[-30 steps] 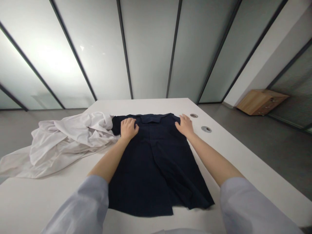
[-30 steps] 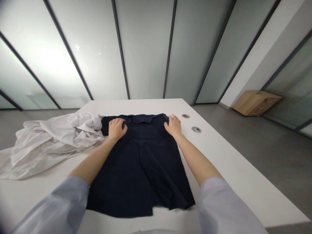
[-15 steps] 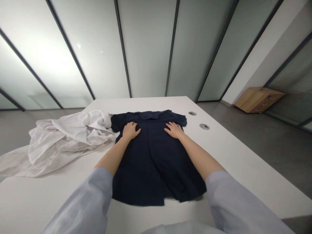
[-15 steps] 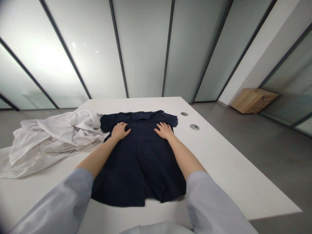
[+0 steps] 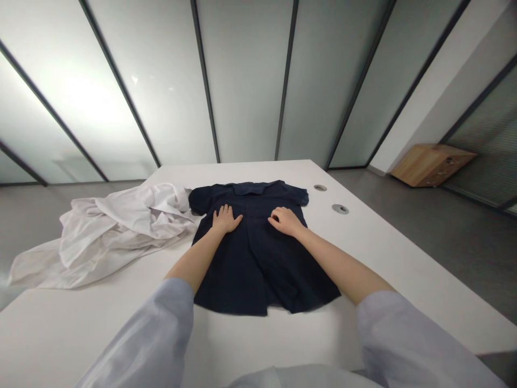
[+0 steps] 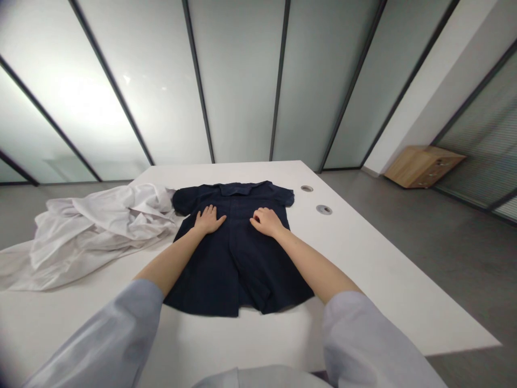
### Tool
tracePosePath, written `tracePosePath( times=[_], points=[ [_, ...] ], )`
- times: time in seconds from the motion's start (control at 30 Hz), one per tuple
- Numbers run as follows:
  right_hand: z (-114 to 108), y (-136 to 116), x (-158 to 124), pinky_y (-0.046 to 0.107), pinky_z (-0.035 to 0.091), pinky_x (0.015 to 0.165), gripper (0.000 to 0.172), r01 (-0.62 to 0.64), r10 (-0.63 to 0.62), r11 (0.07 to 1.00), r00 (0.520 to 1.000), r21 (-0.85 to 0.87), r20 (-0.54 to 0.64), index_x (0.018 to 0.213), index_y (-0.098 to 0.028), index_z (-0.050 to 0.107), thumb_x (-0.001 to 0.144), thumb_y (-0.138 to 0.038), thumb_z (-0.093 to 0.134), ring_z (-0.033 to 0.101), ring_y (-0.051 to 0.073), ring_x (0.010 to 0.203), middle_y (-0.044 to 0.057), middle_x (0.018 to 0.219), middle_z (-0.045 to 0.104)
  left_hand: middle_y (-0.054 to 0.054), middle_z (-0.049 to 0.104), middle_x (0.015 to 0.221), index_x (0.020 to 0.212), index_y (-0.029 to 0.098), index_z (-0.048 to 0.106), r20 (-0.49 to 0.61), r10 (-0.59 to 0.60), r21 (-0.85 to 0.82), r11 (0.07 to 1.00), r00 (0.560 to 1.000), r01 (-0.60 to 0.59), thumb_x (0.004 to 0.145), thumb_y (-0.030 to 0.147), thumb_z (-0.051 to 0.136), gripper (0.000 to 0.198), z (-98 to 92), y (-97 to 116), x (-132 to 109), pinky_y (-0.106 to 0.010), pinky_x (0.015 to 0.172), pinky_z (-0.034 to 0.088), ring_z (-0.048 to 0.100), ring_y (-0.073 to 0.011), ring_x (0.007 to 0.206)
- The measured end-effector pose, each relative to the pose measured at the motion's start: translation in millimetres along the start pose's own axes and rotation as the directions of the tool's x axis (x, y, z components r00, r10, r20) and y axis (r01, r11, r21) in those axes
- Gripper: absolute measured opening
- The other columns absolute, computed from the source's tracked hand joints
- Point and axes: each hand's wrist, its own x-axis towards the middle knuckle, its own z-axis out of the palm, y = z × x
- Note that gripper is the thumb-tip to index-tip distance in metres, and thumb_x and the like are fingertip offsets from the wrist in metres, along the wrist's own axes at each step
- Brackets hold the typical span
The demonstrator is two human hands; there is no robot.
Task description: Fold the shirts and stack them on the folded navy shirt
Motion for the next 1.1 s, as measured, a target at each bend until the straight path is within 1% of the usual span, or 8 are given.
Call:
tracePosePath(
  times=[0.2,0.3,0.4,0.57,0.73,0.83,0.93,1.1],
  points=[
    [17,-18,-10,0.053,0.028,0.107,0.06,-0.12,0.119,0.993,0.984,-0.003,0.135,0.139,-0.024,0.046,0.093,-0.06,0.032,0.033,0.033,0.136,0.012,0.149,0.037,-0.017,0.058,0.125,0.118,0.015,0.059,-0.2,0.022,0.041,0.999,0.979,-0.014,0.09,0.05,0.038,0.05,-12.3,15,-9,-0.044,0.098,0.038,0.05,-0.0325,0.118],
    [21,-8,1,0.053,0.023,0.11,0.062,-0.139,0.141,0.99,0.98,-0.023,0.138,0.144,-0.023,0.04,0.094,-0.058,0.03,0.025,0.031,0.14,0.01,0.153,0.032,-0.016,0.063,0.112,0.11,0.015,0.062,-0.151,0.061,0.063,0.997,0.987,-0.051,0.089,0.043,0.04,0.041,-23.1,28,-23,-0.044,0.094,0.04,0.055,-0.0305,0.109],
    [22,5,18,0.051,0.025,0.111,0.058,-0.136,0.14,0.99,0.98,-0.038,0.142,0.143,-0.024,0.042,0.095,-0.056,0.032,0.027,0.029,0.14,0.009,0.152,0.033,-0.018,0.06,0.118,0.116,0.015,0.06,-0.032,0.043,0.045,0.998,0.999,-0.041,0.087,0.051,0.042,0.05,-28.3,42,-38,-0.045,0.09,0.043,0.054,-0.0328,0.112],
    [20,15,39,0.045,0.031,0.106,0.05,-0.082,0.086,0.995,0.994,-0.063,0.063,0.134,-0.02,0.052,0.095,-0.047,0.042,0.037,0.029,0.133,0.013,0.146,0.043,-0.023,0.037,0.146,0.137,0.013,0.046,0.131,-0.004,-0.006,1.0,0.991,0.005,0.086,0.064,0.031,0.073,-16.1,51,-44,-0.059,0.098,0.036,0.036,-0.0402,0.131],
    [2,-2,32,0.035,0.042,0.086,0.029,-0.017,0.02,0.999,0.997,0.035,-0.075,0.102,-0.018,0.067,0.093,-0.038,0.049,0.057,0.024,0.1,0.011,0.109,0.064,-0.019,0.02,0.156,0.15,0.012,0.025,0.092,-0.029,-0.001,1.0,0.995,0.029,0.088,0.063,0.02,0.08,2.1,42,-21,-0.064,0.109,0.015,0.015,-0.0373,0.143],
    [-15,-20,11,0.028,0.04,0.071,0.033,0.141,-0.139,0.98,0.99,0.138,-0.019,0.08,-0.018,0.067,0.095,-0.038,0.045,0.056,0.016,0.076,0.005,0.084,0.063,-0.018,0.021,0.156,0.15,0.012,0.024,0.07,-0.004,-0.004,1.0,0.998,0.005,0.088,0.064,0.018,0.081,5.9,36,-10,-0.062,0.111,0.014,0.016,-0.0361,0.143],
    [-26,-33,-15,0.03,0.038,0.073,0.031,0.28,-0.284,0.956,0.958,0.084,0.034,0.077,-0.018,0.068,0.089,-0.043,0.055,0.055,0.017,0.077,0.005,0.086,0.061,-0.017,0.022,0.156,0.15,0.013,0.024,0.068,0.011,0.002,1.0,0.998,-0.011,0.088,0.064,0.018,0.081,6.5,33,-8,-0.06,0.111,0.014,0.016,-0.0343,0.143],
    [-34,-42,-41,0.035,0.039,0.077,0.024,0.292,-0.282,0.954,0.95,-0.063,0.135,0.074,-0.018,0.068,0.081,-0.041,0.064,0.055,0.023,0.086,0.008,0.086,0.062,-0.016,0.022,0.156,0.15,0.015,0.023,0.08,0.016,0.021,1.0,0.997,-0.018,0.088,0.064,0.017,0.08,7.1,30,-12,-0.061,0.111,0.014,0.017,-0.0342,0.143]
  ],
)
